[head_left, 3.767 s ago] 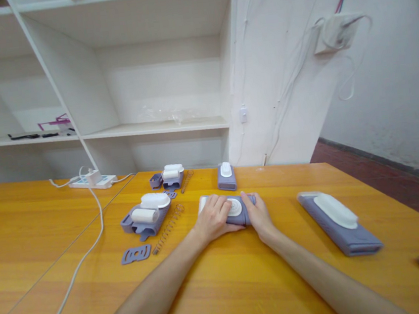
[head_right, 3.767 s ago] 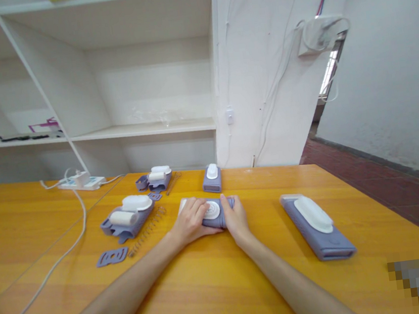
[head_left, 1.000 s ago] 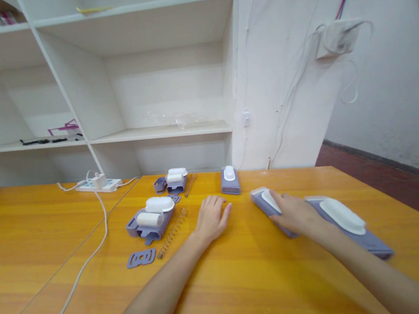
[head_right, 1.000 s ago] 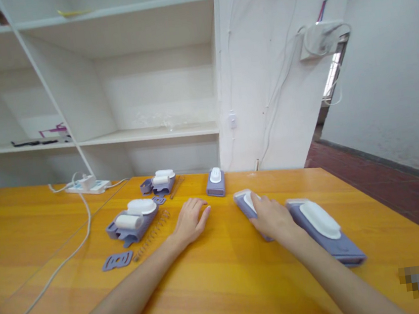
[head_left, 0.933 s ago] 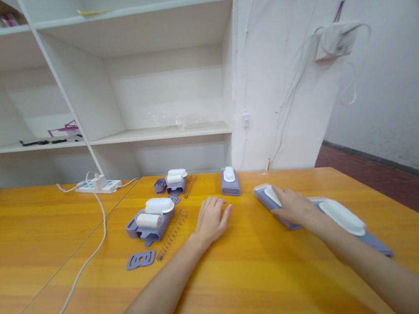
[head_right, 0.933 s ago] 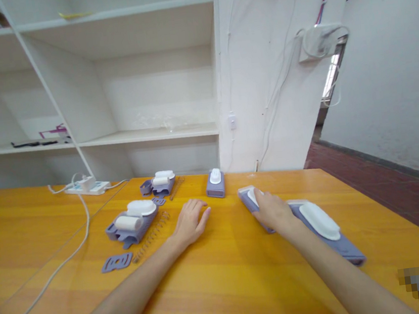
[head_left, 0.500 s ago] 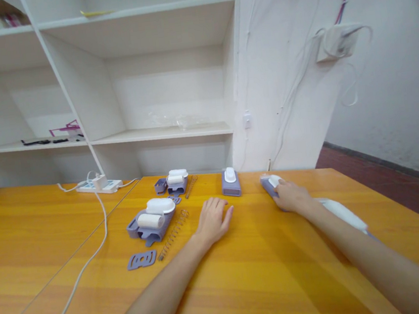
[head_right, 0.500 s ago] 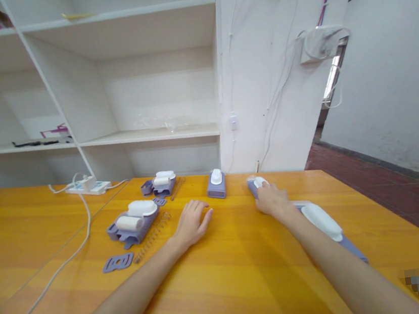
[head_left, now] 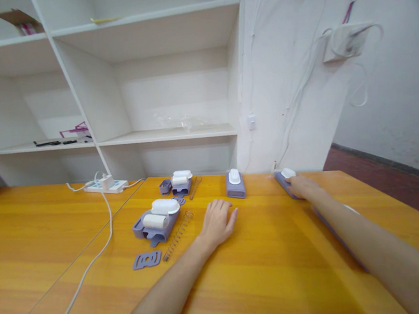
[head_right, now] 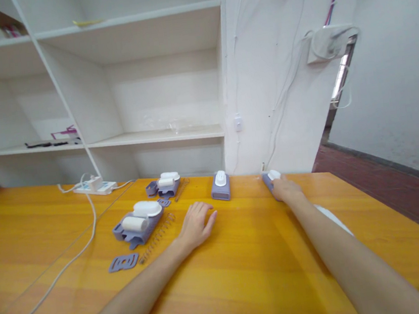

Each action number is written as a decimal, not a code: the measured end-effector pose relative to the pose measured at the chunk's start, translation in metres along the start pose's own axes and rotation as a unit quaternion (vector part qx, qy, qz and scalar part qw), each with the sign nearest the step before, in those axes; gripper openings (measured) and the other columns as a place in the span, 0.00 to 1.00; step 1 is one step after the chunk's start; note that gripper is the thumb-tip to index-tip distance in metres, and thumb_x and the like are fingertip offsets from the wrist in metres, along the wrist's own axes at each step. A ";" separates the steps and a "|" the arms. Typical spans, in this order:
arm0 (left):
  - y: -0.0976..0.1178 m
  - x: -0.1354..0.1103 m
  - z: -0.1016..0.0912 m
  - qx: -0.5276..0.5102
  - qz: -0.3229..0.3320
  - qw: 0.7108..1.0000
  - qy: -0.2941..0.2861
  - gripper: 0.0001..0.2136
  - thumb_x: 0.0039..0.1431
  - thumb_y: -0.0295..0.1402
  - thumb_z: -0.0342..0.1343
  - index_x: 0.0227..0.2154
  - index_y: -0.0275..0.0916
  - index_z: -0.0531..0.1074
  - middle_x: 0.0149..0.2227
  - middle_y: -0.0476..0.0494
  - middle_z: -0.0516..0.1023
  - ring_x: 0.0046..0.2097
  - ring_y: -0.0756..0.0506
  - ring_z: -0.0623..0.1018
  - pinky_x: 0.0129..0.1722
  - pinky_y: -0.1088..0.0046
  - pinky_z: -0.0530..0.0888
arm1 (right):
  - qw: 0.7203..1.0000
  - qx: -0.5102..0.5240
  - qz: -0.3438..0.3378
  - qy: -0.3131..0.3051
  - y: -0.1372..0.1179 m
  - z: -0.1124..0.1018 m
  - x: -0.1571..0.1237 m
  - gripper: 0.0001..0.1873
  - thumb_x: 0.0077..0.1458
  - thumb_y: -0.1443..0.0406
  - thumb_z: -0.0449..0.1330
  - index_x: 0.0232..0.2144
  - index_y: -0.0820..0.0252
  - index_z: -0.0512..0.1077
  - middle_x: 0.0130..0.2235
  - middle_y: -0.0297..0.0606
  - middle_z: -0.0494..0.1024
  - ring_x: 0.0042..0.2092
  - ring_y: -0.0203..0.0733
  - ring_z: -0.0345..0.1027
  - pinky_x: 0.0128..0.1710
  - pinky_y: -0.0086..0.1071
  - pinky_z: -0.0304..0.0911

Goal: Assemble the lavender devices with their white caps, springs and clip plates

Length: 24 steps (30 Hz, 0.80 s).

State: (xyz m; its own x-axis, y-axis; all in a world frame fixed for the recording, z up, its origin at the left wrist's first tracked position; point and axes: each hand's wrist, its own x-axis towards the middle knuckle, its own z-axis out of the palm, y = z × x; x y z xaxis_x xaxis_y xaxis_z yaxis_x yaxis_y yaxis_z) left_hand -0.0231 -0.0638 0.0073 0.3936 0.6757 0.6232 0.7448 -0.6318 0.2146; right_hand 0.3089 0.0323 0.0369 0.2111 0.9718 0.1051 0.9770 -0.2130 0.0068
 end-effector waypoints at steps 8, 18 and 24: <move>0.002 0.000 -0.001 0.002 -0.007 1.000 0.004 0.11 0.62 0.37 0.42 0.37 0.39 0.66 0.37 0.42 0.71 0.42 0.44 0.69 0.42 0.65 0.65 | 0.999 0.001 0.019 -0.031 0.021 -0.001 0.006 0.23 0.55 0.63 0.49 0.53 0.52 0.65 0.54 0.50 0.64 0.49 0.54 0.65 0.45 0.43 0.58; 0.002 0.000 -0.002 0.006 -0.006 1.000 0.002 0.10 0.62 0.36 0.42 0.37 0.39 0.66 0.38 0.42 0.71 0.42 0.44 0.69 0.42 0.65 0.65 | 0.997 -0.007 0.071 -0.017 0.018 -0.009 -0.005 0.22 0.54 0.64 0.48 0.52 0.56 0.66 0.52 0.54 0.64 0.49 0.60 0.62 0.44 0.50 0.56; 0.001 0.000 0.000 0.010 -0.008 1.000 0.000 0.10 0.62 0.36 0.42 0.38 0.38 0.66 0.38 0.41 0.71 0.42 0.44 0.68 0.42 0.64 0.65 | 0.983 -0.030 -0.072 0.167 -0.061 -0.017 -0.045 0.18 0.59 0.64 0.45 0.48 0.59 0.66 0.49 0.51 0.65 0.51 0.53 0.58 0.46 0.45 0.53</move>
State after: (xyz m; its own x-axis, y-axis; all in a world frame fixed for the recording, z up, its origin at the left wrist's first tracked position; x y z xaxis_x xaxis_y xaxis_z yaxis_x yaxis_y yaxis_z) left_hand -0.0223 -0.0646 0.0073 0.3815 0.6857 0.6199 0.7612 -0.6135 0.2101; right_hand 0.2393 -0.0005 0.0484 0.0395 0.9069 0.4195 0.9905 -0.0908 0.1031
